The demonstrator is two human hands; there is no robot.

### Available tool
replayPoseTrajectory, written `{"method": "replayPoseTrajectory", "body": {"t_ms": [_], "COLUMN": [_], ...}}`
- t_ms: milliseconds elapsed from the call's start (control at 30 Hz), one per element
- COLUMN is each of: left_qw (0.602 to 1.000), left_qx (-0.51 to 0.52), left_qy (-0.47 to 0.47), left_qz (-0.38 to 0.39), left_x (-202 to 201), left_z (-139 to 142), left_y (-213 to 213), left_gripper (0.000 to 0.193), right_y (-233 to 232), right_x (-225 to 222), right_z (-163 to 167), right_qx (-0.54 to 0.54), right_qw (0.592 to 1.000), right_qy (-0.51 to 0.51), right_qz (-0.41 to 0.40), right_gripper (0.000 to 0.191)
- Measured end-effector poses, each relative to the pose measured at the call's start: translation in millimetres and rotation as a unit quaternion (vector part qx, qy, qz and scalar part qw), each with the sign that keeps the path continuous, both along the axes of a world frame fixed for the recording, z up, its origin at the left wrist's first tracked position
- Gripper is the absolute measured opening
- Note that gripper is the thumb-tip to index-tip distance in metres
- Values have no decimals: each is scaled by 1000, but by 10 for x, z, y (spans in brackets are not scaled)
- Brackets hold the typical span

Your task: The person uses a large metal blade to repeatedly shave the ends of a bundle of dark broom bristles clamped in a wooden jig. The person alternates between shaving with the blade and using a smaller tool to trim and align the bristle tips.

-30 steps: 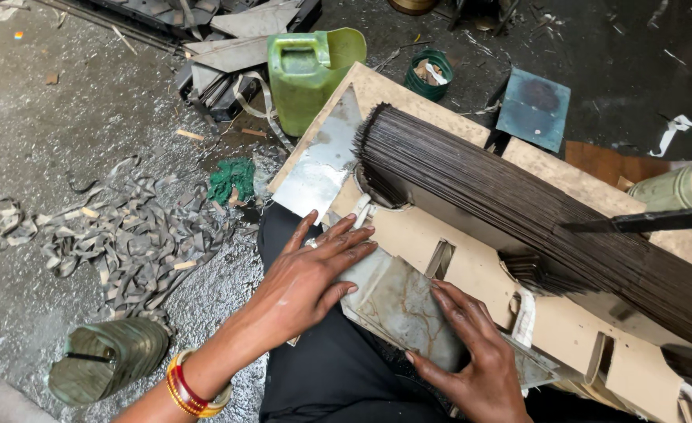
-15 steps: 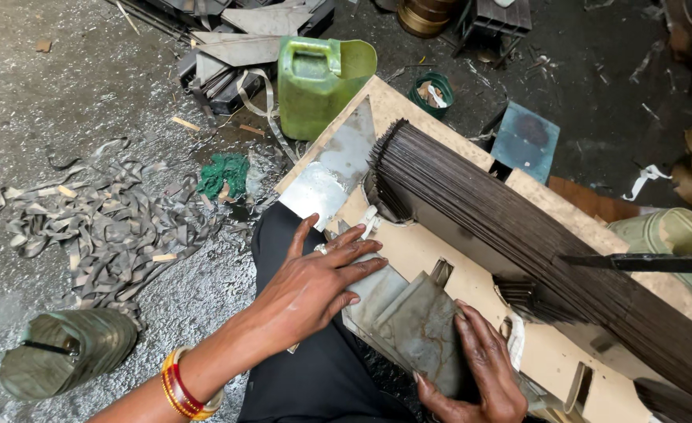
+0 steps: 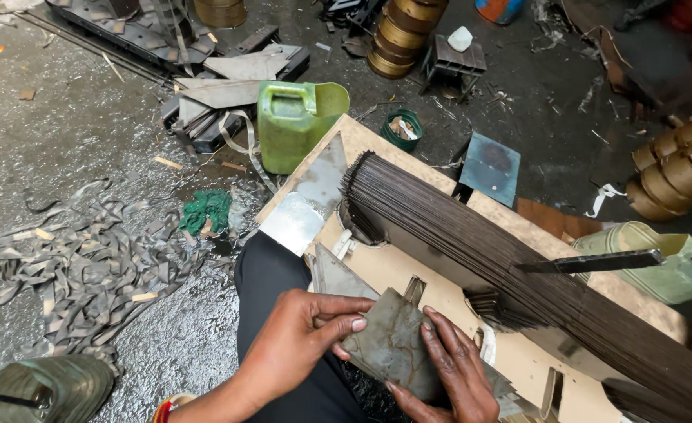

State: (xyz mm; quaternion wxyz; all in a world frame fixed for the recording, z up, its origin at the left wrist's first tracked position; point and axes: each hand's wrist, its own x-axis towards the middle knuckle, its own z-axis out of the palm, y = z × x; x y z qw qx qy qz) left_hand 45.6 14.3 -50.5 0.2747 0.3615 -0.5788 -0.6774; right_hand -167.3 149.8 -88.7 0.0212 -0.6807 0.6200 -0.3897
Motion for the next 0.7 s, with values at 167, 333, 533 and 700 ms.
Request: {"method": "replayPoseTrajectory", "body": {"t_ms": [167, 333, 533, 700], "left_qw": [998, 994, 996, 837], "left_qx": [48, 74, -75, -539], "left_qy": [40, 56, -21, -71], "left_qz": [-26, -57, -51, 62], "left_x": [4, 22, 148, 328], "left_z": [-176, -200, -167, -659], "left_y": [59, 30, 126, 333], "left_gripper": [28, 29, 27, 22], "right_y": [46, 57, 103, 132], "right_x": [-18, -71, -50, -192], "right_z": [-130, -171, -58, 134], "right_qx": [28, -28, -22, -159], "right_qw": [999, 999, 997, 969], "right_qy": [-21, 15, 73, 171], "right_qz": [10, 32, 10, -81], "right_gripper": [81, 82, 71, 83]}}
